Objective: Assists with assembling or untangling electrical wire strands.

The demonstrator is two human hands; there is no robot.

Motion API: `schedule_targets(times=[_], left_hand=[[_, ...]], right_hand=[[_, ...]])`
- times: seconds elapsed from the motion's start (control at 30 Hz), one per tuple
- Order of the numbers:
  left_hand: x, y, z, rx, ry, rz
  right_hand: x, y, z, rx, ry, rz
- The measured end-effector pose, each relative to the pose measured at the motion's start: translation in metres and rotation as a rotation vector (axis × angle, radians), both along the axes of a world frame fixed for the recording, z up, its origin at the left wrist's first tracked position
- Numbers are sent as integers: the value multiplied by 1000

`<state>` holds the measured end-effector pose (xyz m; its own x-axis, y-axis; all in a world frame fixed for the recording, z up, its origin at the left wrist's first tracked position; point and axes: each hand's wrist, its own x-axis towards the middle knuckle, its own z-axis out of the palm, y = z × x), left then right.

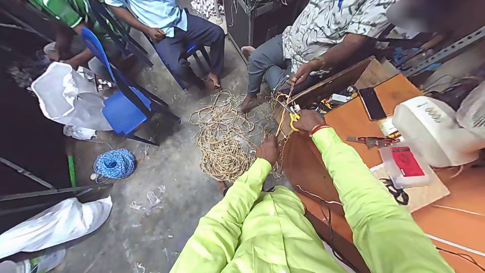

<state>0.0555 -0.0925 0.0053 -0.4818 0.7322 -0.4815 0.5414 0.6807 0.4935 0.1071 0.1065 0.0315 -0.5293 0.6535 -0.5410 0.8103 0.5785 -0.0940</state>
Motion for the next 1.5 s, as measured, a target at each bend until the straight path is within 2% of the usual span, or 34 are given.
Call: schedule_targets(times=[0.23,0.4,0.63,0.9,1.13,1.5], left_hand=[[1,-2,-3,1,7,-8],[0,-4,-4,-4,6,-5],[-2,-5,-2,-11,-8,-3],[1,-8,-6,14,-13,12],[7,-5,-8,8,-9,20],[8,-6,-8,22,-5,22]], right_hand=[[-7,1,6,31,-39,69],[-14,-15,24,34,-83,60],[5,-13,-1,76,19,80],[16,-10,-17,13,128,10],[25,-10,-17,-58,75,-41],[27,-8,-13,3,29,13]])
